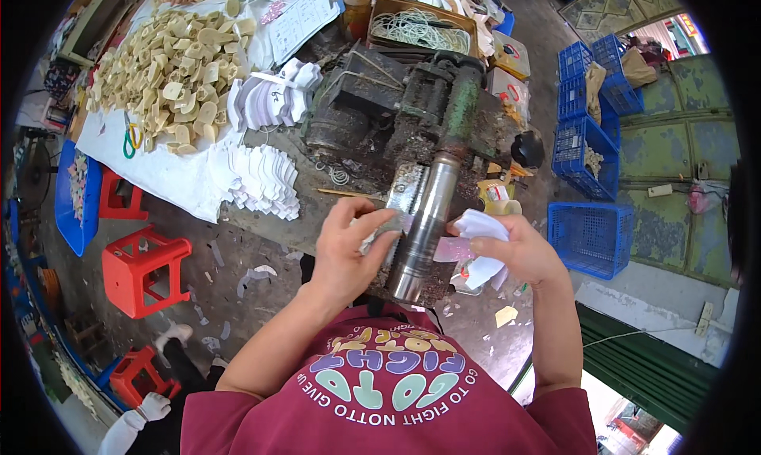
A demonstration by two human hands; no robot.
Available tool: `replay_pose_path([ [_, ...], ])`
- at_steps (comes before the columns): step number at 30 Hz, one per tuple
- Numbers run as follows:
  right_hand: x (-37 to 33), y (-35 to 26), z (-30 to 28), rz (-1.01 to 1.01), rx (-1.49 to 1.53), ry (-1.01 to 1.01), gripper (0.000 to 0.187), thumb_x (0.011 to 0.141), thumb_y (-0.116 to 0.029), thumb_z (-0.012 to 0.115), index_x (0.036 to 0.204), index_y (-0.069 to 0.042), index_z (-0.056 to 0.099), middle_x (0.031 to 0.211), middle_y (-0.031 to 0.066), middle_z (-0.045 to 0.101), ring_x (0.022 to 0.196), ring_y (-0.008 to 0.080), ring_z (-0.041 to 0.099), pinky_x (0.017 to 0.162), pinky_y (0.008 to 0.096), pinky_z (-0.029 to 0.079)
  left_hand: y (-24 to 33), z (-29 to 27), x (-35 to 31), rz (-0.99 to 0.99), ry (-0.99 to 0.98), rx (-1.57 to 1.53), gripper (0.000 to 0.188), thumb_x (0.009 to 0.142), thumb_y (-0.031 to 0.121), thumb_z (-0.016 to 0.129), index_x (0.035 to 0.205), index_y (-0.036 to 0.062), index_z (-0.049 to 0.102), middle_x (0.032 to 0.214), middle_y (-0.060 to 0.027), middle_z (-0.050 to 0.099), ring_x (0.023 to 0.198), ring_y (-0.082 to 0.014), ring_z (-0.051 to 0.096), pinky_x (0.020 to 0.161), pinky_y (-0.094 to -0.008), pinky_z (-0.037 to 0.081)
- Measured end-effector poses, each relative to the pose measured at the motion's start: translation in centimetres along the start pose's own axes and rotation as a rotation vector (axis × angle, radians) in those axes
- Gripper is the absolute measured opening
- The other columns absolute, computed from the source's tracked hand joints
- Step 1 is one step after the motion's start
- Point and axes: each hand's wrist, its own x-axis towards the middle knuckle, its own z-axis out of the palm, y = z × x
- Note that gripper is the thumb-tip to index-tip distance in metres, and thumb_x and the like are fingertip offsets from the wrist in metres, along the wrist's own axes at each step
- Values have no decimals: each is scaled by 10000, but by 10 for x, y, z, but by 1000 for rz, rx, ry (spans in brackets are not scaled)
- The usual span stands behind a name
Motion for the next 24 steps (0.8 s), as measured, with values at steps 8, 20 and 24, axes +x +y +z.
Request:
replay_pose_path([
  [8,-12,-5,12,-281,539,60,552,862,-231,648,1252,119,474,723,66,571,642,150,592,655,337,512,-71,-39,4,-393,240,-260,66,831,58,668,826,-3,643,793,-45,623,776,-119,581,725,-269,464],
  [20,-2,-15,53,-326,752,-58,759,820,-288,708,1405,35,350,837,65,528,601,120,502,592,293,424,-243,-153,-12,-107,398,975,168,788,81,650,953,55,671,1033,-144,605,1064,-325,544,929,-456,391],
  [24,-7,-27,64,-261,442,165,711,682,-57,777,1337,-19,504,1012,28,605,854,88,574,779,248,465,-144,-86,-3,3,480,522,265,760,13,660,1023,45,647,1079,-185,595,1116,-373,510,950,-427,400],
])
